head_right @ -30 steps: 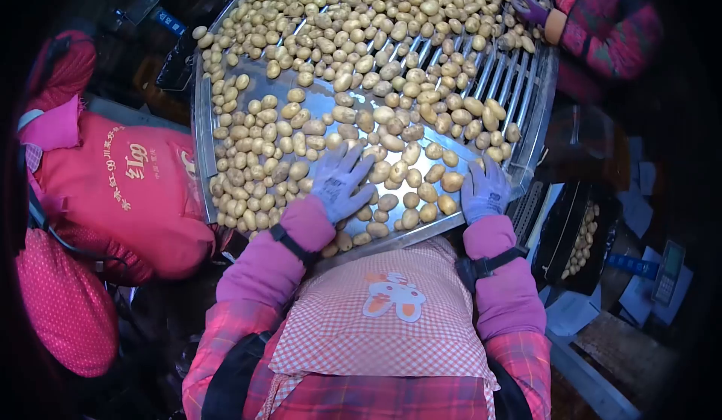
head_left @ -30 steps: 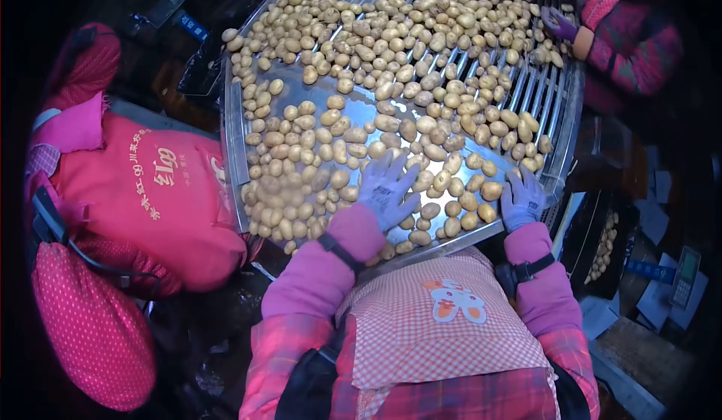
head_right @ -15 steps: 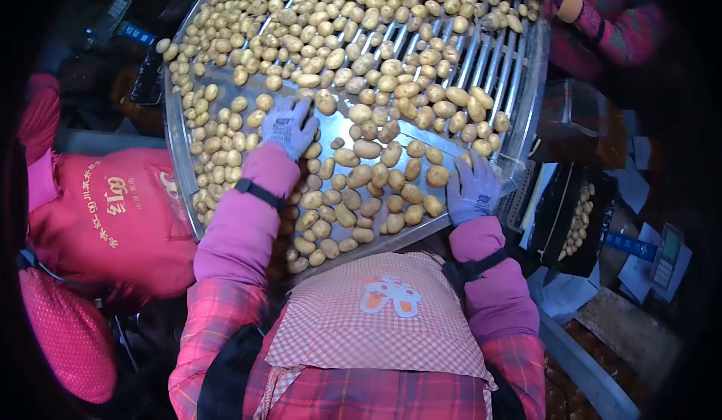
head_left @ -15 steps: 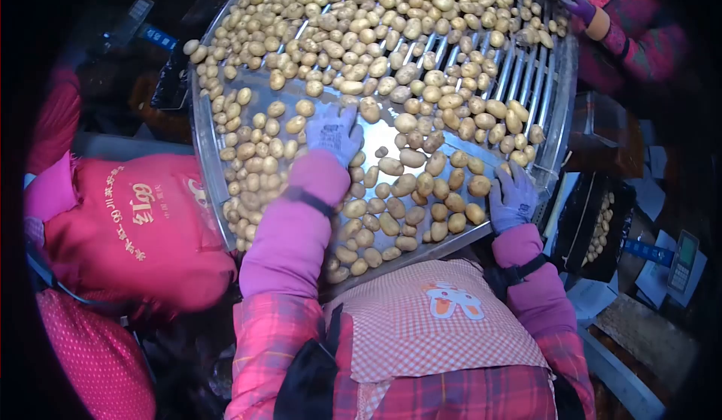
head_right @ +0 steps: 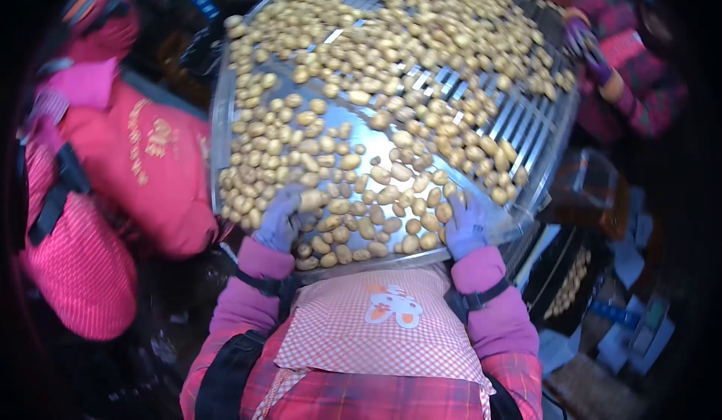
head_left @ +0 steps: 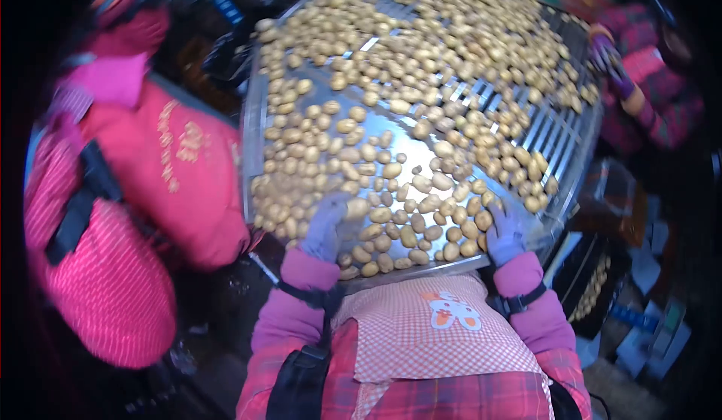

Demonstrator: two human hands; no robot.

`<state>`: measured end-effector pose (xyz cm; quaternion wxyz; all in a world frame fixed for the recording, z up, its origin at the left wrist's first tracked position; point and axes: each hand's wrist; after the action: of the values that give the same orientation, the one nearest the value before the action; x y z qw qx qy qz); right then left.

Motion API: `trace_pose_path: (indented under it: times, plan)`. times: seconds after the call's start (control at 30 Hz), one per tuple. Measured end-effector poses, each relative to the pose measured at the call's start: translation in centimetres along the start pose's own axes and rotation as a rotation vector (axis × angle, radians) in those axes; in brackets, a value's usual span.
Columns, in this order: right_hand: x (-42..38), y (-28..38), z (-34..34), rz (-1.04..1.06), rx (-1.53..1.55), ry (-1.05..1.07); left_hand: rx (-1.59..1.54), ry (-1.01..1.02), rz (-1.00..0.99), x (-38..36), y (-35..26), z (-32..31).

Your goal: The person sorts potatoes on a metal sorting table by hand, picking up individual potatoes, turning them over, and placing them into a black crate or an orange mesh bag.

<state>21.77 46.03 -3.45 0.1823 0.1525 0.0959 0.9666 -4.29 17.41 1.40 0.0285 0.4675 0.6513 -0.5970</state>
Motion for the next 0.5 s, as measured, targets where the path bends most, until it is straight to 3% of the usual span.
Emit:
trace_pose_path:
  times: [0.07,0.13,0.17,0.2,0.23,0.27,0.3,0.33,0.37,0.43,0.47,0.5]
  plan:
    - [1.8,2.5,0.6,0.096,0.134,0.022,-0.35,0.107,0.037,-3.0,3.2,0.8]
    - [4.8,1.6,-0.1,0.08,0.513,0.215,-0.397,0.059,0.124,-6.7,2.1,-1.5]
    - [8.0,4.1,4.2,0.053,0.356,0.298,-0.099,0.005,-0.041,-5.7,6.0,0.1]
    - [8.7,2.6,1.7,-0.189,0.991,0.276,0.219,-0.092,-0.168,-5.1,9.7,2.6]
    - [9.8,-1.1,-2.3,-0.048,0.748,0.096,-0.167,-0.034,-0.125,-7.0,9.9,2.3]
    - [13.2,-4.6,-3.2,0.071,0.62,0.172,-0.553,0.072,-0.122,-9.2,9.8,2.0]
    - [15.7,-10.7,-7.8,0.082,0.722,0.084,-0.574,-0.022,-0.198,-11.5,9.9,2.3]
    - [18.7,-15.0,-10.4,0.119,0.628,0.021,-0.472,-0.088,-0.178,-13.4,10.4,2.2]
    - [21.6,-17.8,-9.8,0.246,0.29,0.095,-0.372,-0.148,-0.139,-15.2,10.9,1.9]
    - [24.0,-17.9,-8.6,0.084,-0.091,0.102,-0.518,-0.261,-0.105,-19.1,11.1,0.6]
    - [24.8,-18.7,-10.4,0.004,-0.331,0.21,-0.642,-0.304,-0.055,-20.5,11.4,0.2]
    - [24.9,-15.6,-8.5,0.002,-0.295,0.315,-0.666,-0.282,-0.102,-21.2,13.0,0.5]
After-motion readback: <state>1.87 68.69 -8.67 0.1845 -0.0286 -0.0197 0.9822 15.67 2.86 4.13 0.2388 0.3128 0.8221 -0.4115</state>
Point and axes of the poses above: each hand's wrist, its own x-axis towards the middle knuckle, its own z-axis out of the back of the hand, y = z × x, and after that the axes turned 10 degrees about z, right-handed
